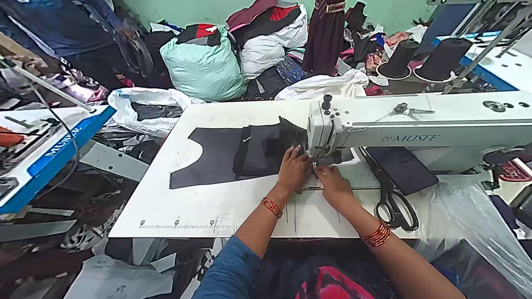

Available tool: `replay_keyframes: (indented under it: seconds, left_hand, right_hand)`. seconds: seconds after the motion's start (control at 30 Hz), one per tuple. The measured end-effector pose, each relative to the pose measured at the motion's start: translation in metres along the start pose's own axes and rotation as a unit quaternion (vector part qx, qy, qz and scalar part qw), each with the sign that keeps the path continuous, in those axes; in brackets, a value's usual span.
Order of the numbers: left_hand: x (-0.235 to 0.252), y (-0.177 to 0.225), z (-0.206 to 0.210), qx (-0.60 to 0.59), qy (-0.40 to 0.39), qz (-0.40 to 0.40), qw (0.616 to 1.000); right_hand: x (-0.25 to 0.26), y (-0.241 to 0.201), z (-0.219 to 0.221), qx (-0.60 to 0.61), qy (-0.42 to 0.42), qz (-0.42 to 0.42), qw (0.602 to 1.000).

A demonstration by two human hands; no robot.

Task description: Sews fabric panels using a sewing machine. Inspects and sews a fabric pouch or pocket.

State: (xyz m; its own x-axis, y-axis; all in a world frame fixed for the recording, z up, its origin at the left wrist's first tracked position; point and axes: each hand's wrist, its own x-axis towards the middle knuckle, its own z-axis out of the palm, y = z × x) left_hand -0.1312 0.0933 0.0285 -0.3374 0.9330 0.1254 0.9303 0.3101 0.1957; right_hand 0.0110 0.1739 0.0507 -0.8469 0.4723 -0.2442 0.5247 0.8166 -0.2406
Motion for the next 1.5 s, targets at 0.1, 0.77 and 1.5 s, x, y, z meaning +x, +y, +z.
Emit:
replay_keyframes:
  seconds: [0.1,0.77,1.5]
  left_hand:
    - [0.006,-0.004,-0.001,-0.001,-0.006,0.0,1.0]
    - [0.003,-0.001,-0.005,0.019,-0.036,-0.232,0.972]
    - [-0.025,-0.002,0.0,0.008,0.065,-0.232,0.97]
  right_hand:
    - [-0.002,0.005,0.003,0.025,0.018,-0.006,0.999]
    - [-0.142,0.119,0.015,0.109,0.189,0.132,0.967]
    - [-0.196,0.082,0.028,0.628,-0.157,0.056,0.76]
